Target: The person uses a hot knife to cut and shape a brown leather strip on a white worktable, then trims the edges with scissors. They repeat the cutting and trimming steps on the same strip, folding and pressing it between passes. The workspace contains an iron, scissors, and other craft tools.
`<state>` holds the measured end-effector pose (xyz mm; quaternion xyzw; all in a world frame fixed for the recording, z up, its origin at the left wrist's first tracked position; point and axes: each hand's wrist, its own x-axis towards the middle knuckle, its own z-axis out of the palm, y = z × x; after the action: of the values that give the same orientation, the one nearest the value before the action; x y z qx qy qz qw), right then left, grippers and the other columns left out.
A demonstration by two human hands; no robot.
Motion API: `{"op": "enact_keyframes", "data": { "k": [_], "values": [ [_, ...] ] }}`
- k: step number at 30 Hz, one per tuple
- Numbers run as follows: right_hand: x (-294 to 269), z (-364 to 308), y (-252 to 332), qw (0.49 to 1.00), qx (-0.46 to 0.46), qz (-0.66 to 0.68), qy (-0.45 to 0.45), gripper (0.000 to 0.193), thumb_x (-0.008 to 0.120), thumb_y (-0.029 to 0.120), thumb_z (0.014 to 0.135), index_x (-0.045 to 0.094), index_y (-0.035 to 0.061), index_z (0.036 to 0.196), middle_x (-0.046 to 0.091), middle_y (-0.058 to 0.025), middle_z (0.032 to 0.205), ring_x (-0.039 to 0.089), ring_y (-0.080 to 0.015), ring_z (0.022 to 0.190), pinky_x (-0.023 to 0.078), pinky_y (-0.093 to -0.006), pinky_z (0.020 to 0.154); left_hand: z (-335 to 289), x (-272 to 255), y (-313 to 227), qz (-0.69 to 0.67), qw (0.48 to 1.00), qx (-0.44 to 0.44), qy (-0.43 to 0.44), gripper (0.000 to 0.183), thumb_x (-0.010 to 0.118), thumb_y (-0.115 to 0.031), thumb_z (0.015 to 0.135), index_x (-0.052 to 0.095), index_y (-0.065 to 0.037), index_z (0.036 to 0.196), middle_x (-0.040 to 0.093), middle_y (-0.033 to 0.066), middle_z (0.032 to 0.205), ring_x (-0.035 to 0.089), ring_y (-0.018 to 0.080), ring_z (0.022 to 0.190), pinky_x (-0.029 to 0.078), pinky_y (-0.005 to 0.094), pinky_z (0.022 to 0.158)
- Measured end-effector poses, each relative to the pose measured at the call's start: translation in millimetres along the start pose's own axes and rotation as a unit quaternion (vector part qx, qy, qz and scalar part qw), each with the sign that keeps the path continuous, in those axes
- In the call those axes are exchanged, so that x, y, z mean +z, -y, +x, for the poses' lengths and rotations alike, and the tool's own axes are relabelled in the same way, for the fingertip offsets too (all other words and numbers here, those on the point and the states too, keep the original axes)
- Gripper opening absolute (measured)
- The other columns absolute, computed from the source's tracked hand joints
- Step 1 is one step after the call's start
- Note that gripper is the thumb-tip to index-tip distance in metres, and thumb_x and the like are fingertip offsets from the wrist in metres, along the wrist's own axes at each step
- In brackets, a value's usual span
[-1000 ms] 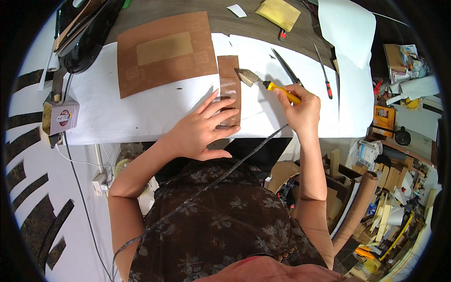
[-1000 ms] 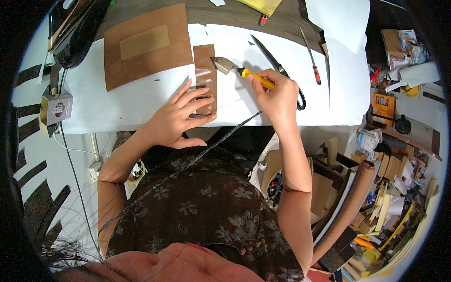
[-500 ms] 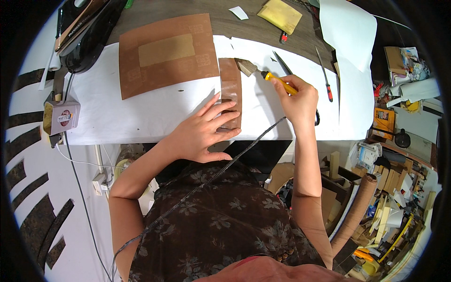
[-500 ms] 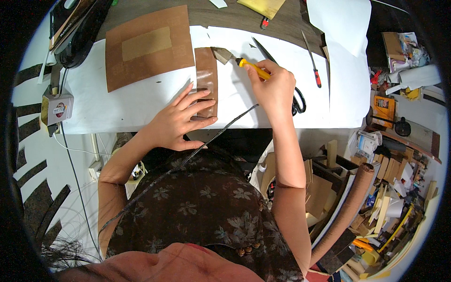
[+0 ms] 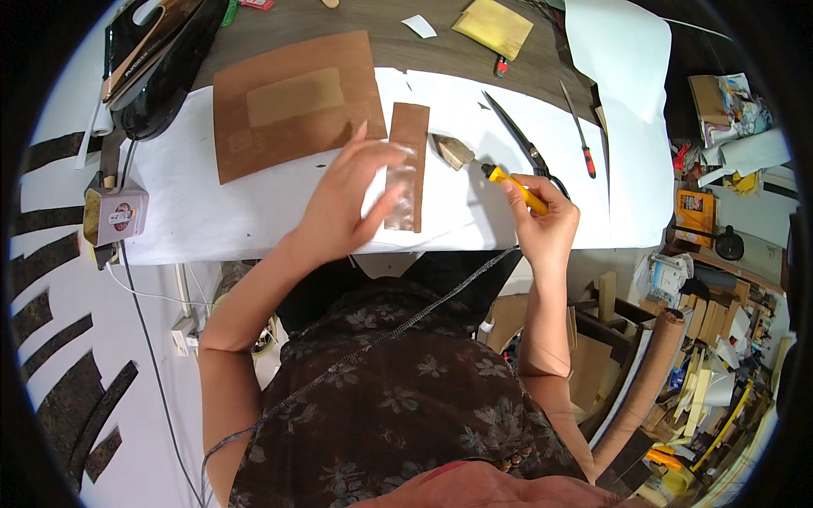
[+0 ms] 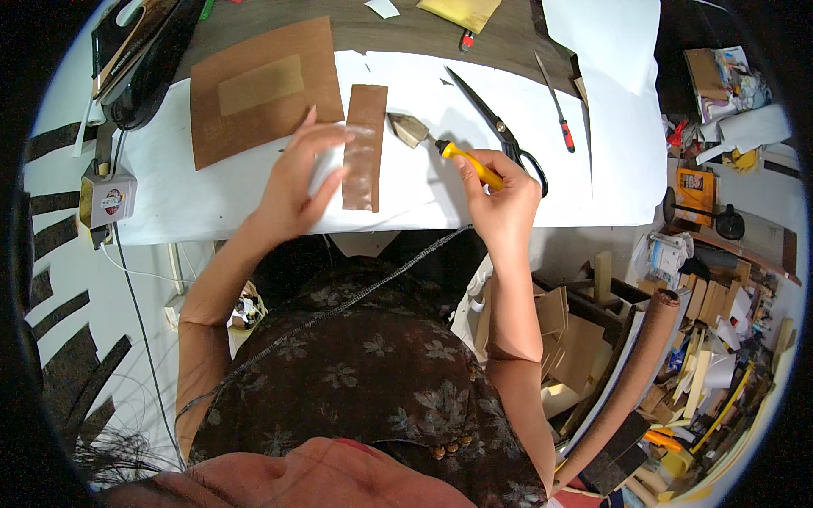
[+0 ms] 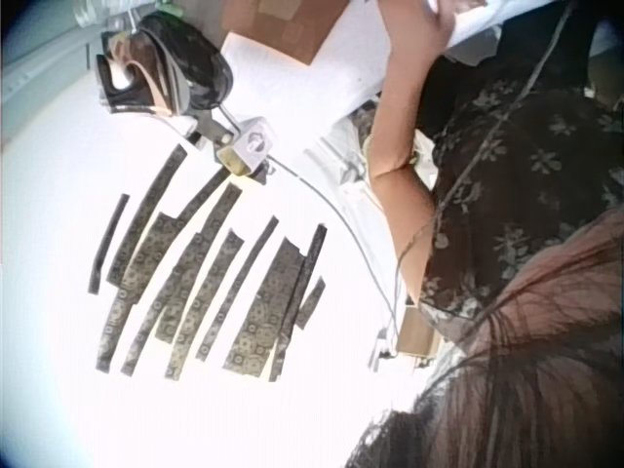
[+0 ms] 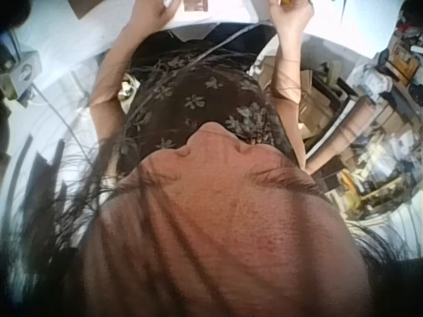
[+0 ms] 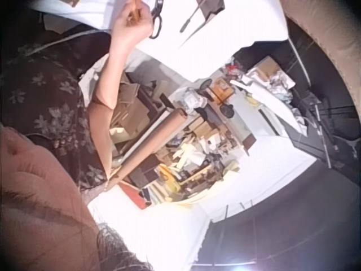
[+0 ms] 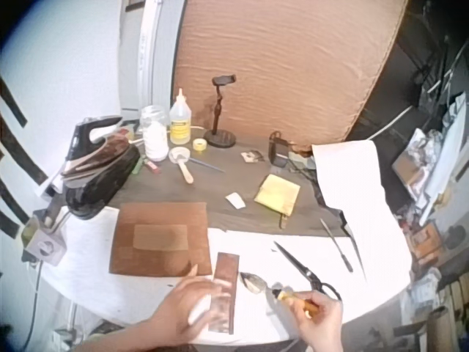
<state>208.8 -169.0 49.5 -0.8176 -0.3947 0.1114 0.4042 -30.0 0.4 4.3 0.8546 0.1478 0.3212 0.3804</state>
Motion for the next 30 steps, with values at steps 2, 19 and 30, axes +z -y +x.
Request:
{"op": "enact_keyframes", "data": {
  "k": [2,19,30],
  "values": [
    [-1.7,-1.2,-2.1,1.0,-0.004,0.013,0.02,0.018,0.086,0.014,0.094,0.083,-0.0012,0.102,0.081,-0.0112,0.085,0.071,-0.0105,0.071,0.053,-0.0251,0.06,18.5,0.5,8.9,0.036,0.999,0.012,0.019,0.034,0.066,-0.004,0.096,0.059,-0.002,0.129,0.07,0.0148,0.128,0.057,0.0369,0.138,0.027,0.061,0.132],
    [-6.4,10.2,7.4,0.99,-0.041,-0.087,0.1,0.019,0.087,0.014,0.093,0.083,-0.0011,0.103,0.083,-0.0147,0.096,0.08,-0.0198,0.086,0.063,-0.0302,0.077,38.4,22.2,32.0,0.121,0.986,0.041,0.107,0.046,0.053,0.007,0.089,0.056,0.001,0.135,0.074,0.0193,0.125,0.052,0.0369,0.147,0.022,0.0571,0.135],
    [-12.8,3.7,6.0,0.988,-0.032,-0.083,0.128,0.019,0.087,0.011,0.092,0.082,-0.0034,0.103,0.082,-0.0158,0.099,0.08,-0.0199,0.088,0.064,-0.0307,0.077,33.8,14.9,32.9,0.098,0.983,0.017,0.152,0.061,0.065,-0.007,0.083,0.055,-0.004,0.143,0.063,0.0221,0.146,0.044,0.04,0.152,0.015,0.063,0.135]
  ]
}}
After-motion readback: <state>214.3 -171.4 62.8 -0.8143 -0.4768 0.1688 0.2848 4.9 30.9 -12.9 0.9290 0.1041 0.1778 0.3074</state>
